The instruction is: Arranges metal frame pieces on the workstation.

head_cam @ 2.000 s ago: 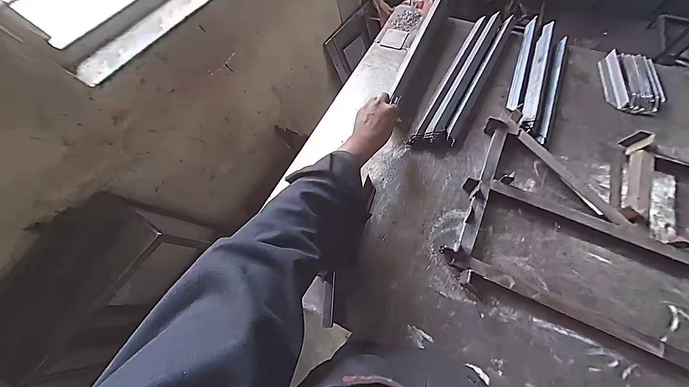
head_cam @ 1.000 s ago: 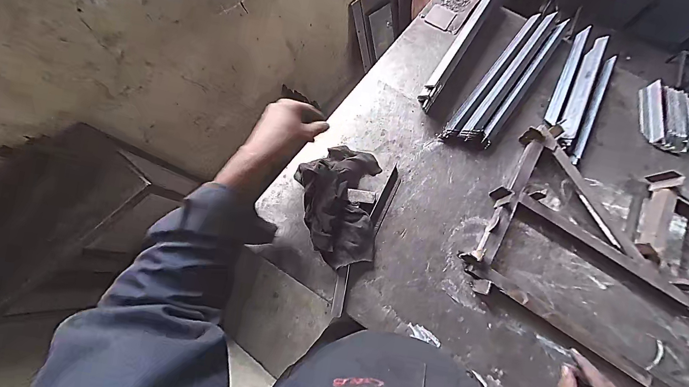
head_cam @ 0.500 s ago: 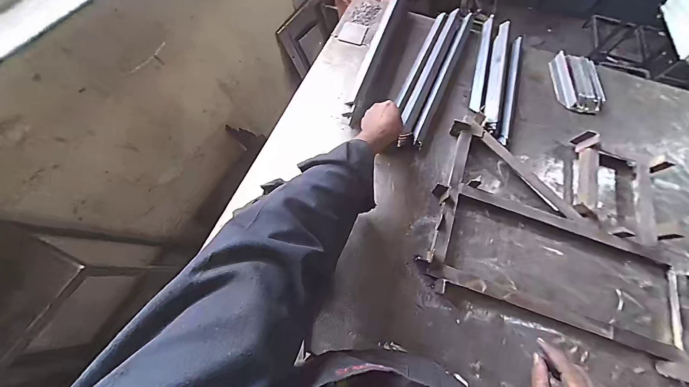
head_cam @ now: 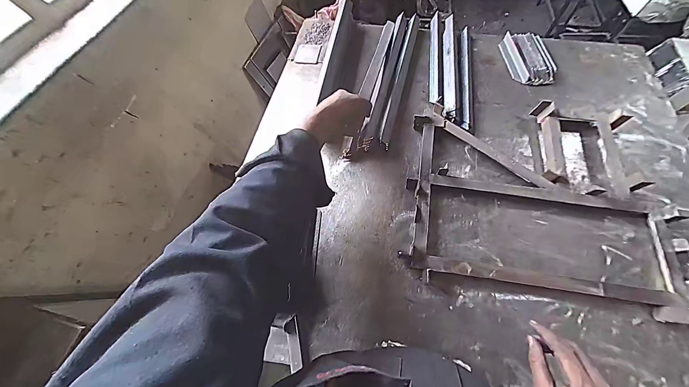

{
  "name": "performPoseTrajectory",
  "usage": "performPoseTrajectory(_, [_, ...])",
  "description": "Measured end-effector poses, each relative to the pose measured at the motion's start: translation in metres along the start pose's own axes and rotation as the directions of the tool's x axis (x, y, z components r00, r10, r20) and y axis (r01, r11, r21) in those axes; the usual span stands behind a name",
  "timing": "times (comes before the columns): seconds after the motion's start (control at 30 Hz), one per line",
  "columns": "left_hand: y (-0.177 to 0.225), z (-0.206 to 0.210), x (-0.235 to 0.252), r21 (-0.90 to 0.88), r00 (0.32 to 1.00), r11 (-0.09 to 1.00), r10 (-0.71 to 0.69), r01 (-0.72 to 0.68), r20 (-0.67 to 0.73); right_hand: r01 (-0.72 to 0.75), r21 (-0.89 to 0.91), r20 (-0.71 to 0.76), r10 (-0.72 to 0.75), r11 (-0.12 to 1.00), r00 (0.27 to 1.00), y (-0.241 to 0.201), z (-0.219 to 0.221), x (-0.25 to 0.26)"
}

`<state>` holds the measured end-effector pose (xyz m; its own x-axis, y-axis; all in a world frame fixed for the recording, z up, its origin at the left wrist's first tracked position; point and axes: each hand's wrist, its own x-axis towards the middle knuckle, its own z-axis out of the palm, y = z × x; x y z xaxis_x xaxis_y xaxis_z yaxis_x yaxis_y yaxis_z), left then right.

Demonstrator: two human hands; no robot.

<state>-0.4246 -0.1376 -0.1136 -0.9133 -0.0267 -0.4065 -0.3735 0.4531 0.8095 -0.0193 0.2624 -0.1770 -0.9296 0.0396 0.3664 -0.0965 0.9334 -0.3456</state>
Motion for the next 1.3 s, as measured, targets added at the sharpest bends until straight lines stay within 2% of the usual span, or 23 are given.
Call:
performPoseTrajectory(0.07, [0.014,0.0,-0.012,-0.232,0.997,0.973,0.018,0.0,0.074,0.002,-0.009,-0.002,-0.002,1.0,1.0,-0.002,-0.002,-0.003])
performPoseTrajectory(0.13, [0.031,0.007,-0.03,-0.51,0.998,0.86,0.032,0.001,0.057,0.025,0.001,-0.003,-0.025,1.0,1.0,-0.003,-0.005,-0.002])
performPoseTrajectory(0.2, [0.045,0.015,-0.073,-0.563,0.999,0.825,0.044,-0.035,0.002,0.08,0.029,0.003,-0.08,0.996,0.997,-0.002,-0.008,0.006])
performPoseTrajectory(0.23, [0.047,0.021,-0.098,-0.502,0.998,0.863,0.061,-0.063,-0.019,0.124,0.039,0.008,-0.124,0.992,0.992,-0.001,-0.011,0.013])
performPoseTrajectory(0.33, [0.053,0.049,-0.185,-0.11,0.981,0.976,0.179,-0.186,-0.076,0.257,0.075,-0.006,-0.257,0.963,0.966,0.0,-0.022,0.044])
performPoseTrajectory(0.37, [0.055,0.056,-0.211,0.055,0.97,0.972,0.233,-0.23,-0.063,0.3,0.083,-0.038,-0.298,0.95,0.954,0.0,-0.025,0.055])
performPoseTrajectory(0.43, [0.051,0.066,-0.247,0.315,0.937,0.887,0.349,-0.338,0.024,0.401,0.075,-0.137,-0.389,0.913,0.911,0.0,-0.034,0.08])
performPoseTrajectory(0.53, [0.034,0.08,-0.276,0.407,0.805,0.697,0.545,-0.591,0.236,0.528,0.03,-0.24,-0.507,0.849,0.828,0.008,-0.051,0.121])
performPoseTrajectory(0.67, [0.034,0.131,-0.324,0.383,0.658,0.537,0.569,-0.752,0.493,0.565,0.004,-0.09,-0.563,0.825,0.822,0.051,-0.061,0.146])
performPoseTrajectory(0.73, [0.037,0.157,-0.342,0.432,0.668,0.512,0.524,-0.743,0.528,0.609,-0.022,-0.053,-0.609,0.793,0.791,0.083,-0.046,0.137])
performPoseTrajectory(0.8, [0.042,0.168,-0.346,0.567,0.79,0.552,0.375,-0.611,0.486,0.611,0.074,0.041,-0.614,0.788,0.788,0.109,-0.031,0.126])
performPoseTrajectory(0.87, [0.045,0.164,-0.34,0.637,0.909,0.659,0.195,-0.4,0.369,0.55,0.109,0.146,-0.561,0.828,0.815,0.127,-0.023,0.122])
performPoseTrajectory(0.9, [0.043,0.155,-0.334,0.639,0.943,0.7,0.161,-0.318,0.292,0.506,0.116,0.18,-0.519,0.855,0.836,0.134,-0.021,0.124])
performPoseTrajectory(0.97, [0.028,0.131,-0.324,0.629,0.973,0.747,0.218,-0.215,0.074,0.412,0.142,0.229,-0.435,0.9,0.871,0.148,-0.015,0.135])
performPoseTrajectory(1.03, [0.0,0.101,-0.321,0.659,0.94,0.747,0.282,-0.089,-0.193,0.354,0.19,0.299,-0.398,0.916,0.867,0.151,-0.009,0.146])
performPoseTrajectory(1.1, [-0.026,0.085,-0.325,0.616,0.895,0.787,0.252,0.033,-0.369,0.341,0.199,0.349,-0.392,0.919,0.851,0.146,0.0,0.154])
performPoseTrajectory(1.2, [-0.055,0.114,-0.324,0.599,0.873,0.801,0.279,0.018,-0.401,0.381,0.179,0.425,-0.421,0.907,0.801,0.137,0.012,0.157])
performPoseTrajectory(1.3, [-0.076,0.182,-0.312,0.682,0.815,0.708,0.497,-0.183,-0.298,0.437,0.182,0.473,-0.468,0.881,0.746,0.131,0.024,0.152])
